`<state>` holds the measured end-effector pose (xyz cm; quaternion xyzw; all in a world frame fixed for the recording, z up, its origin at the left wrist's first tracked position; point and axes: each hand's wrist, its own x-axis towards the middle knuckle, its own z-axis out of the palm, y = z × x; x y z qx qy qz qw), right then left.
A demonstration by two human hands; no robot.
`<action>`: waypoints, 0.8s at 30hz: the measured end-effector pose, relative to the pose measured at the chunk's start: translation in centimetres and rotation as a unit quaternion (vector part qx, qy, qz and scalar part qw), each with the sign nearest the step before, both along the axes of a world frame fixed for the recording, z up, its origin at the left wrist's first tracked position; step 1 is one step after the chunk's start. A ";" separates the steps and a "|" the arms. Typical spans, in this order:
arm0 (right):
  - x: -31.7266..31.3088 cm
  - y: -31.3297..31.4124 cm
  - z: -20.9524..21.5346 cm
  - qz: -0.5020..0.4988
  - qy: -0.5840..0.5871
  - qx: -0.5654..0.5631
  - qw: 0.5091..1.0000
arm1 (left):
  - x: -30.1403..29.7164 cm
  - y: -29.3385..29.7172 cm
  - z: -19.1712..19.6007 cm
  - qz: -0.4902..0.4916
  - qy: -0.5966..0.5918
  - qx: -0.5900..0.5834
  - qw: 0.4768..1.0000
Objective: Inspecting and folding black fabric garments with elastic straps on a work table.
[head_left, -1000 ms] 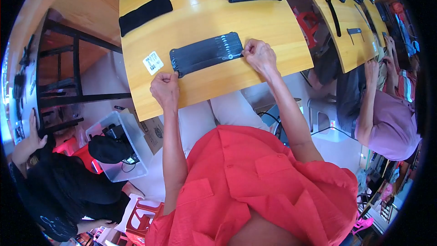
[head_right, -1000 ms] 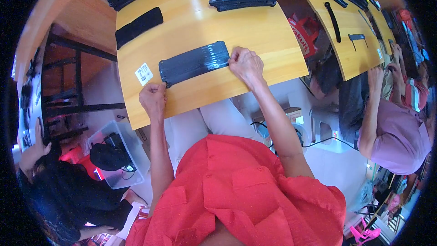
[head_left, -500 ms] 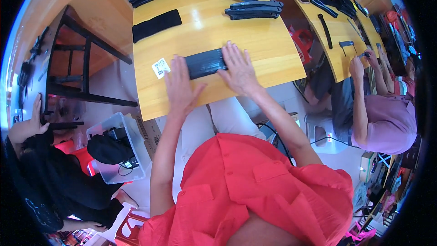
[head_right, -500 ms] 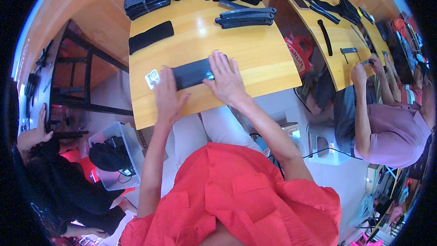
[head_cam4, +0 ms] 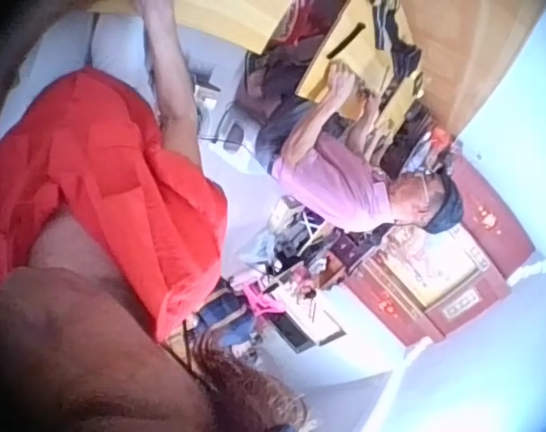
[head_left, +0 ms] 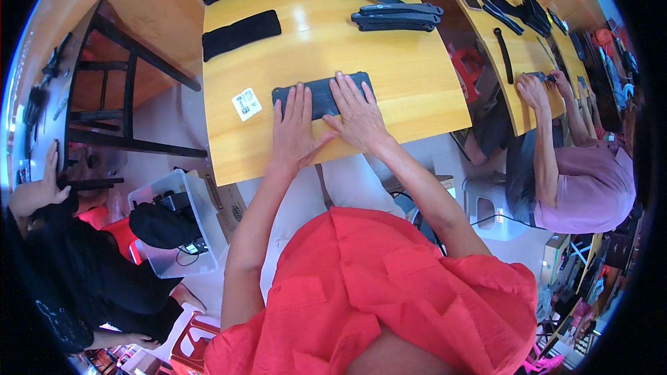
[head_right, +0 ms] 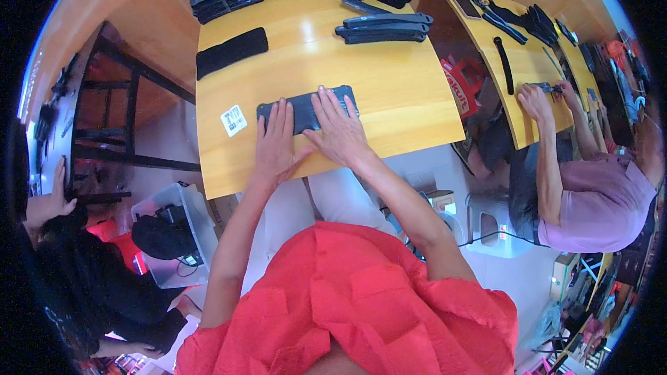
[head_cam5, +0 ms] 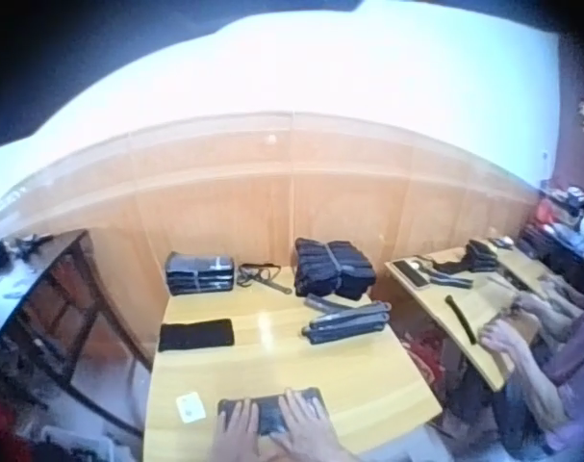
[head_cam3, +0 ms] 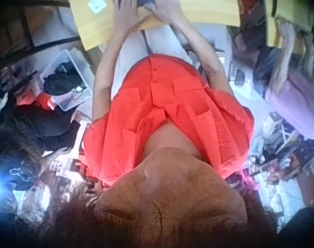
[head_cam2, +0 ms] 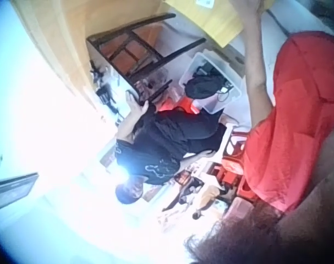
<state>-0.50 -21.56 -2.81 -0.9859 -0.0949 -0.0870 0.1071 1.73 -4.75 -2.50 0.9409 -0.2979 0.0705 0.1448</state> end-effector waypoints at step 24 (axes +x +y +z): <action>7.0 0.2 -0.6 -0.081 -0.057 -0.022 0.995 | 4.3 -2.2 -1.5 0.198 -0.073 0.005 0.977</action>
